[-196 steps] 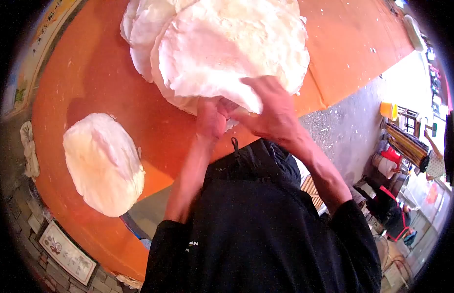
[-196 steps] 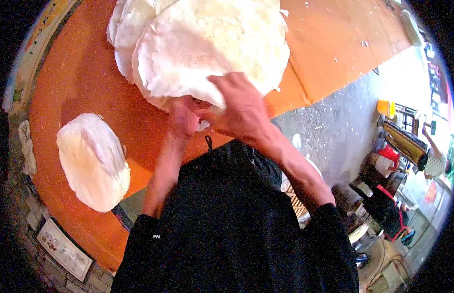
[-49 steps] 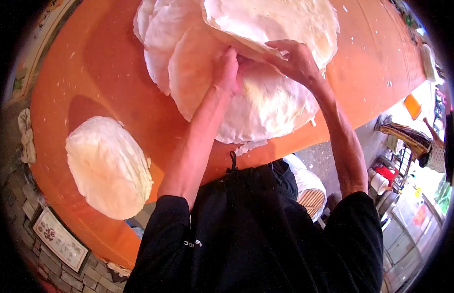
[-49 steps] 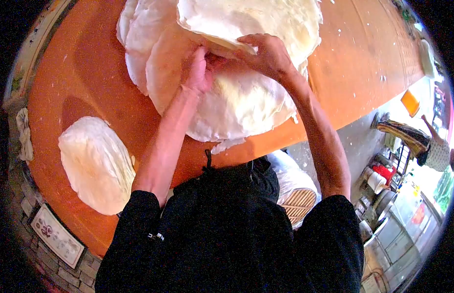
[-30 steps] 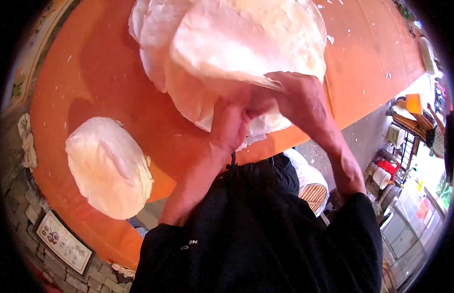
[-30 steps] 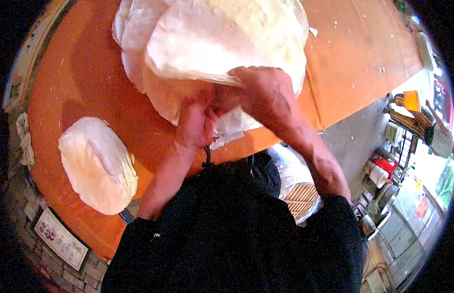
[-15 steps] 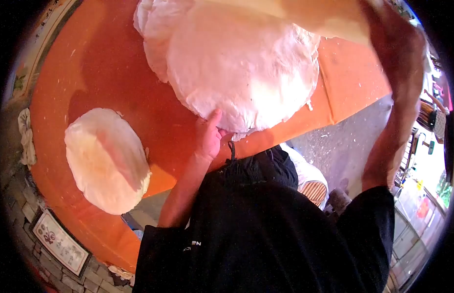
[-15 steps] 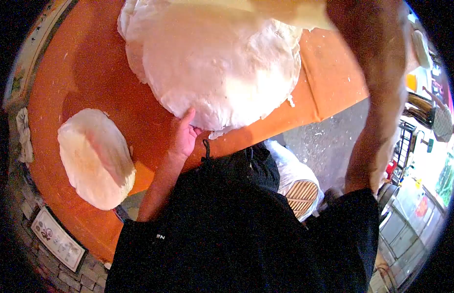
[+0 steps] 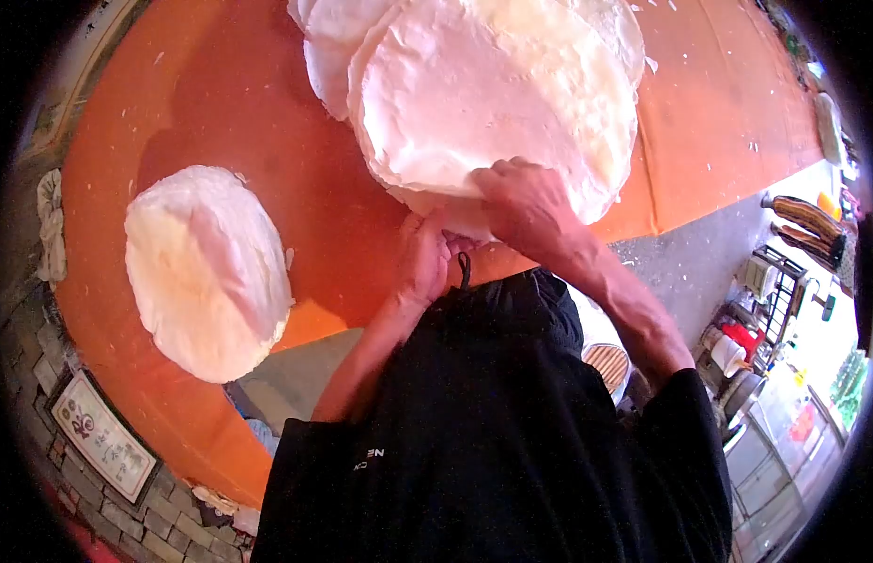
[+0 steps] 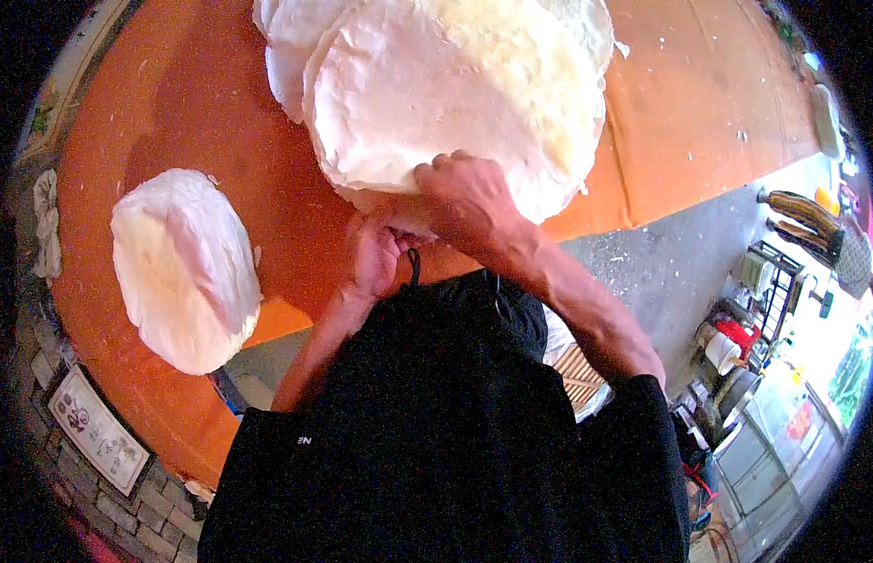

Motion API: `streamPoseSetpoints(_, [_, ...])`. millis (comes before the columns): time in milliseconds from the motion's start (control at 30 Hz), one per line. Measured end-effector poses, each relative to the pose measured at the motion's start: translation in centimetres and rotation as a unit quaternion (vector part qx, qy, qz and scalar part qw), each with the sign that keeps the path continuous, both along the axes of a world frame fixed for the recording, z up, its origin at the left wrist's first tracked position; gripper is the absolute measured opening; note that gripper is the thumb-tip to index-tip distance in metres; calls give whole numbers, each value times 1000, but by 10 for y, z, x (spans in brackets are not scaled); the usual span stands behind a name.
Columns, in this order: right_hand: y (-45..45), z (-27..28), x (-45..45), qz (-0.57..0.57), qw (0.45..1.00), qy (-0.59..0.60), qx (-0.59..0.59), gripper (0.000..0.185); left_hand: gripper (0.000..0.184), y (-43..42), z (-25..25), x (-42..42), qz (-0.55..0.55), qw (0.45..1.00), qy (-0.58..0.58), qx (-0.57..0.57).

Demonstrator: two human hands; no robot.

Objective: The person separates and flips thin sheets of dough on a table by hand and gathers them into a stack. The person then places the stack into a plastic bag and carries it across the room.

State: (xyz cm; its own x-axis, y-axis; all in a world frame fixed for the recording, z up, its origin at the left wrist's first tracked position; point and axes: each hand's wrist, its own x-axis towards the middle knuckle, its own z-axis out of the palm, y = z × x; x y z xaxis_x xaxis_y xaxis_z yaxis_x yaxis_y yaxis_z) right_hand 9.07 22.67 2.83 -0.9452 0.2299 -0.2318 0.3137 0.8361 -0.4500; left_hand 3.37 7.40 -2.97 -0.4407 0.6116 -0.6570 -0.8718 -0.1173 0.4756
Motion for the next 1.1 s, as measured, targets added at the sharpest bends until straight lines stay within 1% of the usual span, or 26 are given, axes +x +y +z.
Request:
streamPoseSetpoints(33, [-5,-2,4,0,1000,-1,2,18,26,-2,0,0,0,1000,-1,2])
streamPoseSetpoints(100, [-20,-24,11,-35,996,75,-35,25,25,-6,-1,-5,-41,998,40,13])
streamPoseSetpoints(167, [-15,-44,11,18,992,120,-14,35,25,-10,-12,-8,-20,999,30,-11])
streamPoseSetpoints(200, [-12,-30,2,21,998,50,9,36,24,-16,-21,-15,-69,996,28,44])
streamPoseSetpoints(233, [-11,-15,-7,24,999,-18,34,39,24,-16,-26,-8,-30,998,-1,53])
streamPoseSetpoints(267, [-15,1,-16,41,996,-80,-7,41,24,-11,-19,-5,10,998,-29,62])
streamPoseSetpoints(300, [-22,-2,-13,39,996,-79,-4,41,24,-13,-19,-10,8,997,-27,65])
streamPoseSetpoints(367, [-39,-12,-2,17,997,55,-43,52,26,-22,-19,-25,-45,997,62,18])
streamPoseSetpoints(400, [-43,-6,7,12,983,165,-79,63,29,-18,-12,-24,8,999,0,49])
streamPoseSetpoints(433, [-43,-13,12,16,983,165,-81,63,29,-18,-5,-25,12,999,0,47])
streamPoseSetpoints(500, [-45,-33,23,-44,978,204,-13,61,31,-18,8,-26,23,998,-13,53])
streamPoseSetpoints(533, [-48,-35,21,-76,977,198,-6,50,32,-10,15,-26,32,999,29,4])
streamPoseSetpoints(567, [-50,-34,14,-76,977,199,-4,50,32,-6,8,-27,33,999,30,5])
streamPoseSetpoints(633, [-52,-29,2,-76,997,-12,-6,43,34,-3,-7,-28,49,997,21,57])
streamPoseSetpoints(667, [-50,-31,-1,-72,996,48,21,30,34,-3,1,-30,58,996,-5,63])
streamPoseSetpoints(700, [-41,-21,-5,-73,996,48,21,30,34,-6,1,-31,57,996,-5,63])
streamPoseSetpoints(767, [-6,1,-14,-10,994,-90,62,21,43,-19,-7,-36,-31,995,92,24])
streamPoseSetpoints(800, [25,-18,-11,14,979,33,201,10,40,-27,-16,-39,-41,993,111,12])
streamPoseSetpoints(833, [45,19,-13,4,953,-28,303,13,40,-34,-26,-40,-40,993,112,10])
streamPoseSetpoints(867, [75,30,-21,-48,948,-46,311,13,39,-41,-34,-40,-38,987,147,-59])
streamPoseSetpoints(900, [74,76,-18,-73,938,73,330,12,37,-45,-38,-39,-35,975,180,-127])
streamPoseSetpoints(933, [73,122,-15,-92,914,191,345,10,30,-46,-39,-38,-6,979,157,-133])
streamPoseSetpoints(967, [56,154,-13,-128,908,210,339,12,30,-44,-36,-37,-3,979,156,-133])
streamPoseSetpoints(1033, [51,145,-8,-100,932,276,214,13,25,-36,-28,-34,-9,991,109,-76])
streamPoseSetpoints(1067, [41,136,-14,-96,917,56,383,20,25,-35,-28,-32,-5,991,108,-75])
streamPoseSetpoints(1100, [35,113,-14,-58,935,41,347,25,23,-34,-29,-32,-3,996,80,-41])
